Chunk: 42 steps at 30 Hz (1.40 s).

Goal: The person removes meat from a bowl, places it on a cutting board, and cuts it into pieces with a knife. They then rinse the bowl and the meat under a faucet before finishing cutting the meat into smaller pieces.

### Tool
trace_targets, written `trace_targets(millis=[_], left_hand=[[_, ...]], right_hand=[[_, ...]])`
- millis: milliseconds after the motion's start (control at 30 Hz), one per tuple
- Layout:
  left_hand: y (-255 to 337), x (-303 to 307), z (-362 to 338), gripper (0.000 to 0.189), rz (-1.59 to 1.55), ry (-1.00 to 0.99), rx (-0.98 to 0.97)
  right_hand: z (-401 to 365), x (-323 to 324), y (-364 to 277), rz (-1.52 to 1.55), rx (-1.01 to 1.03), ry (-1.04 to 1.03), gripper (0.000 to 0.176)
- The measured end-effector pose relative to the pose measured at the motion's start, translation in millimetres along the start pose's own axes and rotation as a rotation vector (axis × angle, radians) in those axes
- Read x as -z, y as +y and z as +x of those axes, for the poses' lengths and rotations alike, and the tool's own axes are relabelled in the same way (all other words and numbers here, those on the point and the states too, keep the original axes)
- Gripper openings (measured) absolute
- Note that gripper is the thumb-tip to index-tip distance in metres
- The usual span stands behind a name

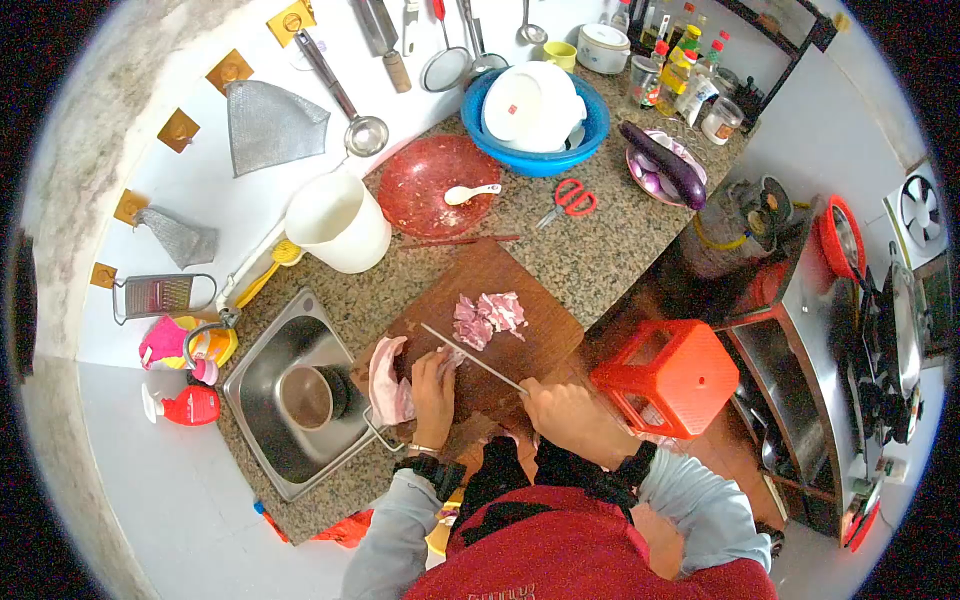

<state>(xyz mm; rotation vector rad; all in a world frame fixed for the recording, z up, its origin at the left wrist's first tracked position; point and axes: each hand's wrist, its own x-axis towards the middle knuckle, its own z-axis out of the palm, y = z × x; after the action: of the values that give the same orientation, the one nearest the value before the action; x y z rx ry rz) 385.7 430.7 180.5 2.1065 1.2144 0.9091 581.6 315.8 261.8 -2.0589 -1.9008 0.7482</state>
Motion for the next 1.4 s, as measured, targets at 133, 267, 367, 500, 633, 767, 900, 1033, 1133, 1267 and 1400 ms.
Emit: trace_targets(millis=[133, 267, 367, 500, 633, 767, 900, 1033, 1133, 1267, 1400], left_hand=[[-9, -4, 2, 0.024, 0.108, -0.028, -0.047], [-10, -3, 4, 0.023, 0.095, -0.048, -0.051], [-10, -5, 4, 0.017, 0.093, 0.007, -0.024], [-13, -6, 1, 0.017, 0.099, -0.004, -0.013], [-17, -6, 0, 0.017, 0.077, -0.028, -0.021], [-21, -8, -9, 0.017, 0.128, -0.146, -0.076], [-26, -11, -10, 0.017, 0.139, -0.096, -0.081], [-23, -6, -1, 0.017, 0.125, -0.025, 0.032], [-23, -1, 6, 0.019, 0.082, -0.005, 0.035], [-4, 10, 5, 0.02, -0.03, 0.006, 0.087], [-7, 11, -5, 0.022, -0.002, 0.047, 0.097]], right_hand=[[-9, -1, -4, 0.019, -0.019, -0.017, 0.017], [-14, -5, -3, -0.011, -0.008, -0.033, 0.016], [-22, -5, -1, -0.002, 0.017, -0.05, 0.015], [-16, -10, 3, 0.032, 0.056, -0.011, 0.016], [39, -7, -25, 0.017, 0.013, -0.124, 0.015], [104, -48, -46, 0.014, 0.067, -0.006, 0.015], [98, -34, -51, 0.081, 0.077, 0.053, 0.015], [48, -15, -24, -0.043, -0.056, -0.163, 0.016], [19, -17, 5, -0.045, 0.032, -0.117, 0.019], [16, -7, 13, -0.028, -0.008, -0.066, 0.021], [13, -3, 7, 0.018, -0.037, -0.004, 0.022]])
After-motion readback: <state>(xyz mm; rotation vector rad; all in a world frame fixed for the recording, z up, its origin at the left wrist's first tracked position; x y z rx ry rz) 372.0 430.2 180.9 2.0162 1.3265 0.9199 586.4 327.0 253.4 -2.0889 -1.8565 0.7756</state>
